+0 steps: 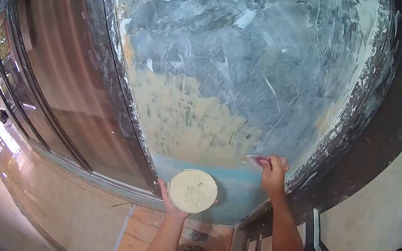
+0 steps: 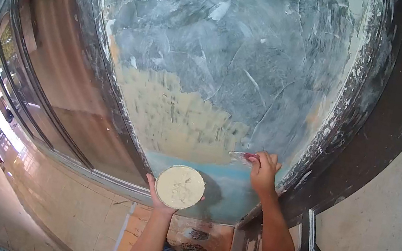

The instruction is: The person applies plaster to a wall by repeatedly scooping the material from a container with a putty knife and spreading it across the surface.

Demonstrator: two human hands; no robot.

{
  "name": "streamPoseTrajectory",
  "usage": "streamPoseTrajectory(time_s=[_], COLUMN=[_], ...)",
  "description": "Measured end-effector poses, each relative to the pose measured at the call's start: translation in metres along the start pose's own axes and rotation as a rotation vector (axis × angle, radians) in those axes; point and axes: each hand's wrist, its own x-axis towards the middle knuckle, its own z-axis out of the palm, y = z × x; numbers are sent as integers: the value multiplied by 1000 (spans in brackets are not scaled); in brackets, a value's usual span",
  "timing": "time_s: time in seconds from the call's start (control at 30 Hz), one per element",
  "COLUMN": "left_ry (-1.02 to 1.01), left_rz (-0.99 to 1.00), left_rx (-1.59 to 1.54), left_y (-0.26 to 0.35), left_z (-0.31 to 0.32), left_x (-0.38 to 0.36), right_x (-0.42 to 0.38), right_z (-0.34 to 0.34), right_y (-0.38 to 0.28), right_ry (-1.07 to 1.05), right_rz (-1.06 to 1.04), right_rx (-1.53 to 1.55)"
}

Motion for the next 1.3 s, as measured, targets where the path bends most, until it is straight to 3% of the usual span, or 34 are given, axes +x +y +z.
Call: streamPoseTrajectory(time_s=[0.17, 0.37, 0.47, 0.57, 0.63, 0.83, 0.87, 0.97, 1.1, 1.2, 1.3], left_ry=[2, 6, 142, 8, -33, 110, 41, 44, -25, -58, 73], left_rz=[-6, 24, 62, 9, -3, 43, 24, 88, 28, 42, 115], left_rx=[-46, 23, -80, -127, -55, -6, -6, -33, -64, -19, -53], left_y=[2, 2, 1, 3, 3, 2, 3, 1, 6, 5, 5], left_z=[1, -6, -20, -7, -3, 5, 4, -39, 3, -14, -32], left_x=[-4, -2, 0, -5, -7, -7, -9, 7, -9, -2, 0], right_x=[2, 1, 8, 6, -3, 16, 17, 9, -3, 10, 16], right_z=[-5, 1, -7, -7, -3, -10, -14, -16, -1, -4, -19], right_y=[-7, -7, -12, -9, -8, -11, -13, -16, -15, -13, -19], right_ry=[96, 25, 121, 94, -56, 92, 113, 37, -54, 18, 94], right_rz=[21, -98, -32, -37, -111, -75, -71, -111, -166, -167, -117], right_rx=[99, -71, 31, 76, -50, -36, 5, 31, -131, -138, -61])
